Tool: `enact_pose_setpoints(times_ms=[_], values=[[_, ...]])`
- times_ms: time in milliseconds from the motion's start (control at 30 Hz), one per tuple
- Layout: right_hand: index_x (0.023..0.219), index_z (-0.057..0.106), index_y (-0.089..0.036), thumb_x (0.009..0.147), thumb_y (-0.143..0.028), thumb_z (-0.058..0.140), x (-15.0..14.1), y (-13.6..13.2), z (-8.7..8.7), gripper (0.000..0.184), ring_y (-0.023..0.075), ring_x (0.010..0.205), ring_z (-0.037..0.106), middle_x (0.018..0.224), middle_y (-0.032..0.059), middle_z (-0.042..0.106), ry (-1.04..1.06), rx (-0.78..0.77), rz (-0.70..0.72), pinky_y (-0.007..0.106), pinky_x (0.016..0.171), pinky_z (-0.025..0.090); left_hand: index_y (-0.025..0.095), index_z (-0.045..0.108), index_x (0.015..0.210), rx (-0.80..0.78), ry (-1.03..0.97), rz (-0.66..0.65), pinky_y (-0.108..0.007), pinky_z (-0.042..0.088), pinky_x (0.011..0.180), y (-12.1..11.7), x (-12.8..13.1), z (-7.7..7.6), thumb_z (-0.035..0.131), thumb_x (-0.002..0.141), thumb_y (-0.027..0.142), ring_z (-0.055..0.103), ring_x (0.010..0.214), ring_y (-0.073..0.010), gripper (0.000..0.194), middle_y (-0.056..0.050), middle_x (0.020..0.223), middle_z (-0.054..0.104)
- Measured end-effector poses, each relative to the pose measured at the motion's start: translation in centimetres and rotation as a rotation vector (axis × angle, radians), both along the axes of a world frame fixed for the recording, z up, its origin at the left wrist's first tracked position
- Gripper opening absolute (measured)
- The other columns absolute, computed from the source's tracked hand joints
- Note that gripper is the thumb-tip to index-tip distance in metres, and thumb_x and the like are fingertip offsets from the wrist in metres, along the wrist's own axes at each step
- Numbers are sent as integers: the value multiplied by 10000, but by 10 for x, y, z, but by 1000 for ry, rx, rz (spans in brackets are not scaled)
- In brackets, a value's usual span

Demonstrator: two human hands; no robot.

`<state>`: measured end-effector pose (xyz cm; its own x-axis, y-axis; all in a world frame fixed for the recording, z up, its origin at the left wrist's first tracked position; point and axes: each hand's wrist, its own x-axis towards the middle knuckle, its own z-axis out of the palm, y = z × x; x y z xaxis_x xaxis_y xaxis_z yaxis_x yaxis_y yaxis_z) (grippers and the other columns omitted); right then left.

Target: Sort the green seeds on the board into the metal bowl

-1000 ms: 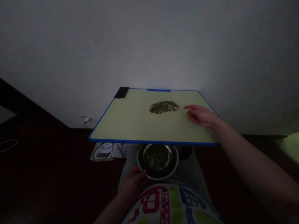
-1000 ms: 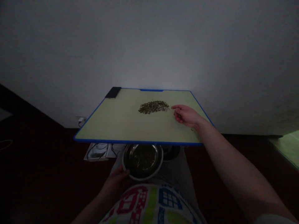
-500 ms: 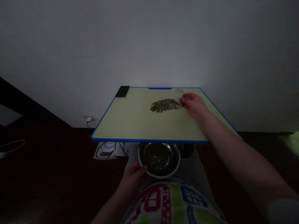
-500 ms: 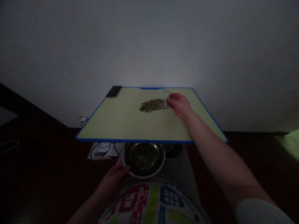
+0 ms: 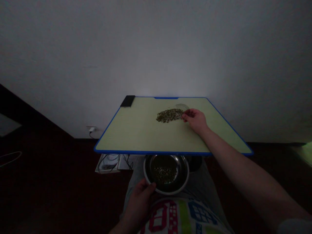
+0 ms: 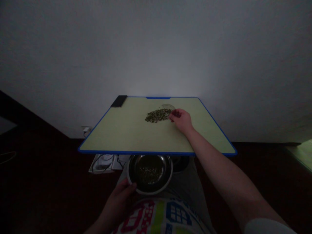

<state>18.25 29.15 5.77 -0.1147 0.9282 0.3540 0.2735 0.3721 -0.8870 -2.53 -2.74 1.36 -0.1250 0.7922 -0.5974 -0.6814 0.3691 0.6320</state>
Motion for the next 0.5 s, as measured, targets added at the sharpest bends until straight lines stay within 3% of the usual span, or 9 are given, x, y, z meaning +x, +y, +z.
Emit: enact_pose_setpoints(times_ms=[233, 367, 500], values=[[758, 742, -221, 765, -318, 706, -2, -26, 7, 104, 196, 643, 630, 673, 26, 720, -326, 176, 49, 332, 670, 485, 188, 844, 802, 39, 5, -51, -283, 665, 714, -2, -3, -10, 1071, 548, 371, 840, 746, -237, 387, -62, 785, 883], [705, 739, -220, 761, -273, 668, -6, -38, 9, 104, 199, 656, 612, 672, 37, 715, -473, 247, 114, 326, 685, 448, 208, 829, 771, 18, 10, -26, -342, 688, 756, -2, -4, -17, 1061, 556, 341, 849, 761, -271, 343, -53, 766, 884], [693, 733, -222, 779, -253, 639, -10, -41, 9, 131, 208, 681, 610, 689, 49, 710, -570, 289, 136, 326, 701, 436, 196, 848, 862, 35, -12, -41, -359, 685, 815, -3, -5, -23, 1022, 633, 308, 861, 847, -290, 309, -79, 856, 902]])
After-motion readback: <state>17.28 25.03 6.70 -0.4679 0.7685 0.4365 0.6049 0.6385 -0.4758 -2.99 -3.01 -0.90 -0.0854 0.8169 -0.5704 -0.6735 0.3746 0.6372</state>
